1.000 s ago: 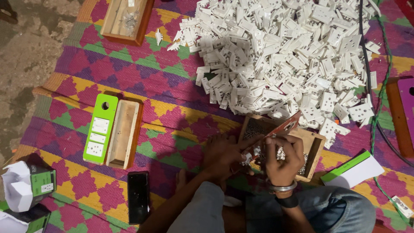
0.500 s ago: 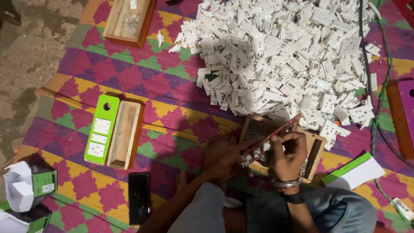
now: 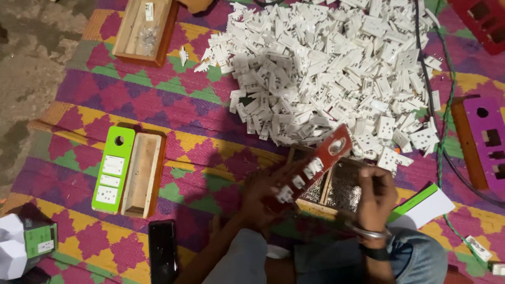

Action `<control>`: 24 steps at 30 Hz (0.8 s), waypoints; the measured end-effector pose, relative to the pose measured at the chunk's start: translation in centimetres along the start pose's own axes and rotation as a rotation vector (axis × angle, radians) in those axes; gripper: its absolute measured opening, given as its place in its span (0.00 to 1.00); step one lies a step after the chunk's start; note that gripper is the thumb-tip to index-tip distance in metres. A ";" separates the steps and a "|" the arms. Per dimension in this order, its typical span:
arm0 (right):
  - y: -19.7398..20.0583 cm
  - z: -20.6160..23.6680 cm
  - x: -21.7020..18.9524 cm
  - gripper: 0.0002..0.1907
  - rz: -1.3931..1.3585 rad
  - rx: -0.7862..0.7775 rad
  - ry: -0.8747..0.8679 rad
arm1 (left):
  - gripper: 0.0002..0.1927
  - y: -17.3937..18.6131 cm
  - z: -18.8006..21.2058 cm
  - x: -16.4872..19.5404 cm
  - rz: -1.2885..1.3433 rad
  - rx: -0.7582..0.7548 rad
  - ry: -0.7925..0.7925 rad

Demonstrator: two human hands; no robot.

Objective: The person sits on a patterned mat and assembles white plastic electrical components into a red switchboard frame using small metal screws. The person picks components from a large pile, places them into the frame, and fastens them with screws from a wooden box.

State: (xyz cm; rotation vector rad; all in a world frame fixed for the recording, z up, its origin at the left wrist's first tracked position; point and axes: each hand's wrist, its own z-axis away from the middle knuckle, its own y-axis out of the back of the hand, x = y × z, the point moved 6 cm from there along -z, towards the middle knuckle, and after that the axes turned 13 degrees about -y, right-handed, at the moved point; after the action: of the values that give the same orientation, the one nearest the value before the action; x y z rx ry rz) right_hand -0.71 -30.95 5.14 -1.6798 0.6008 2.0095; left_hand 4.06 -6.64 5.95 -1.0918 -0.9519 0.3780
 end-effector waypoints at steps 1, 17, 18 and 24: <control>1.2 -0.5 0.7 0.03 0.013 0.003 -0.047 | 0.41 0.9 0.3 -0.2 0.139 0.059 0.032; 2.3 -5.8 4.7 0.05 0.312 -0.187 0.091 | 0.37 10.2 16.6 24.1 -2.279 0.307 -0.258; 2.5 -5.8 4.9 0.05 0.306 -0.186 0.069 | 0.36 10.7 16.9 23.8 -2.317 0.321 -0.304; -0.5 -1.2 1.2 0.02 0.275 -0.187 -0.039 | 0.31 13.4 17.6 23.4 -2.627 0.528 -0.236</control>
State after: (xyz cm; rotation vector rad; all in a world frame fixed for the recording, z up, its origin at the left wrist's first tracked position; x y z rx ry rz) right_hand 0.34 -31.15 3.73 -1.7377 0.6790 2.3513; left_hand 5.55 25.50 7.43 1.1605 -1.5262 -1.3596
